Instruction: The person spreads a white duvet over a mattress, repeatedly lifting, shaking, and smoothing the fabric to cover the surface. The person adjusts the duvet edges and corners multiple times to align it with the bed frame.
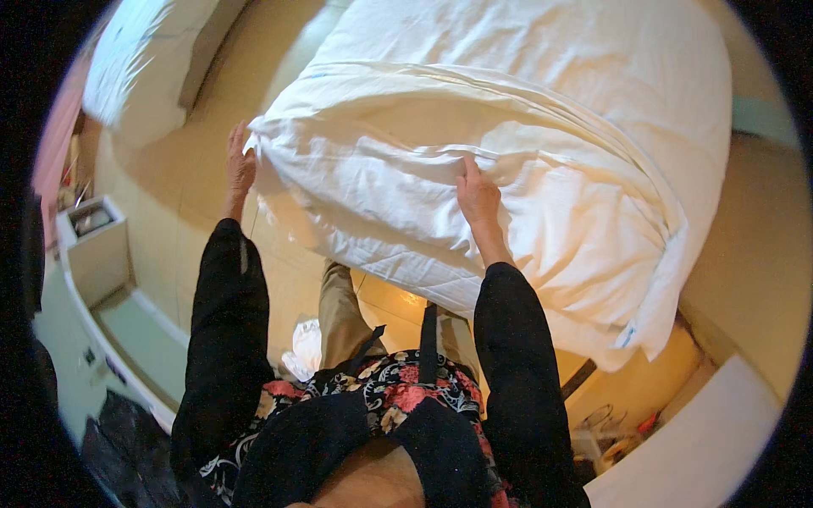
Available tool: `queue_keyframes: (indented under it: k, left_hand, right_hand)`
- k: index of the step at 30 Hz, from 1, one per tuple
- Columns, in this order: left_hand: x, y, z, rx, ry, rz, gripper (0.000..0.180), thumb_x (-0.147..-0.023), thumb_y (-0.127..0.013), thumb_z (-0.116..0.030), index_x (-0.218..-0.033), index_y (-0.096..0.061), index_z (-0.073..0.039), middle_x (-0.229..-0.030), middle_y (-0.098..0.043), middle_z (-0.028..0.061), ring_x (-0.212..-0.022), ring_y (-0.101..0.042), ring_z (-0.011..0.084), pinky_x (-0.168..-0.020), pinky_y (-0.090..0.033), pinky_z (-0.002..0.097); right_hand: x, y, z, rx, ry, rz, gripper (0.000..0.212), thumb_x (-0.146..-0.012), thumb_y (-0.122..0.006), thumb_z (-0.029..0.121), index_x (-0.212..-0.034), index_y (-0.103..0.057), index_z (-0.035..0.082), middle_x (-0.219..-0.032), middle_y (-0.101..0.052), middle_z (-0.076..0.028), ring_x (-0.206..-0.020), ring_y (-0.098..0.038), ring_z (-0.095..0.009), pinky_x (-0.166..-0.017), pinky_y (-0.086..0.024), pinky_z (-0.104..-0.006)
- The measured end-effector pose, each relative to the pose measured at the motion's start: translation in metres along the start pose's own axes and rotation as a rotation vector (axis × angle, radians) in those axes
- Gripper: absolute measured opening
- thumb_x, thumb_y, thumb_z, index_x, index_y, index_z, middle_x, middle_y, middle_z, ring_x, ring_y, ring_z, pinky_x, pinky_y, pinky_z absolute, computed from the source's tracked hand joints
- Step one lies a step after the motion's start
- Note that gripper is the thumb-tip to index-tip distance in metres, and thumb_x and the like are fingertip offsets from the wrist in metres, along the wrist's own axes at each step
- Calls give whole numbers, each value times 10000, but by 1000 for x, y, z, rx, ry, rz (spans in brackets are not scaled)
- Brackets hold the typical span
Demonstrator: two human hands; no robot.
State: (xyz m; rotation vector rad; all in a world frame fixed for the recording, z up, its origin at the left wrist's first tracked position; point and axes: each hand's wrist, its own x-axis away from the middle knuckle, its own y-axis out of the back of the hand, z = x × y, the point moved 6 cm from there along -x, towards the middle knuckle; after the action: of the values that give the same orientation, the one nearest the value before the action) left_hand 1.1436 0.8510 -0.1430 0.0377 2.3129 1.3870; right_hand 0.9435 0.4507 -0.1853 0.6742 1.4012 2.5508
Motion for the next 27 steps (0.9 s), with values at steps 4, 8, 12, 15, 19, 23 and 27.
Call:
queue_keyframes:
  k: [4,8,12,15,19,23,27]
  left_hand:
    - [-22,-47,31,71,-44,413,289,-712,-478,-79,-999,-508,-70,-935,-538,143,-850,-502,312,-748,-399,359]
    - [-34,-37,25,309,20,566,139,-746,-502,-115,-862,-551,-57,-787,-564,131,-741,-524,305,-646,-418,342]
    - [-73,15,35,436,-52,366,105,-778,-489,-108,-845,-548,-53,-726,-569,116,-677,-543,253,-619,-420,317]
    - [-120,56,-11,432,-241,203,101,-785,-477,-81,-848,-549,-49,-682,-555,92,-609,-525,181,-572,-414,261]
    - [-132,74,-33,557,-158,240,99,-780,-471,-50,-841,-550,-43,-645,-529,66,-567,-482,124,-540,-397,217]
    - [-116,87,-11,528,-115,319,96,-773,-473,-37,-831,-548,-25,-636,-522,60,-563,-476,109,-534,-391,214]
    - [-121,114,-24,396,-253,327,82,-754,-493,-36,-804,-554,-16,-603,-500,85,-519,-467,133,-511,-390,221]
  right_hand:
    - [-9,13,35,89,77,-201,260,-726,-488,190,-973,-479,107,-717,-571,-161,-651,-552,-324,-563,-425,-426]
    - [0,1,24,265,-46,-194,111,-727,-484,191,-756,-493,84,-596,-546,-157,-599,-545,-333,-532,-422,-436]
    - [1,26,39,263,-173,-332,100,-733,-473,180,-758,-503,88,-604,-548,-155,-602,-545,-336,-529,-426,-430]
    - [-18,84,74,203,-138,-478,131,-725,-488,181,-804,-528,85,-688,-568,-148,-641,-547,-325,-552,-431,-406]
    - [-45,75,132,148,286,-382,202,-683,-549,177,-866,-554,91,-792,-578,-120,-743,-539,-304,-659,-427,-377]
    - [-35,4,113,337,247,125,292,-635,-577,165,-921,-558,111,-909,-573,-91,-880,-513,-258,-786,-360,-418]
    - [-26,14,43,182,189,-74,225,-648,-523,96,-859,-598,125,-815,-592,-99,-803,-539,-271,-769,-382,-397]
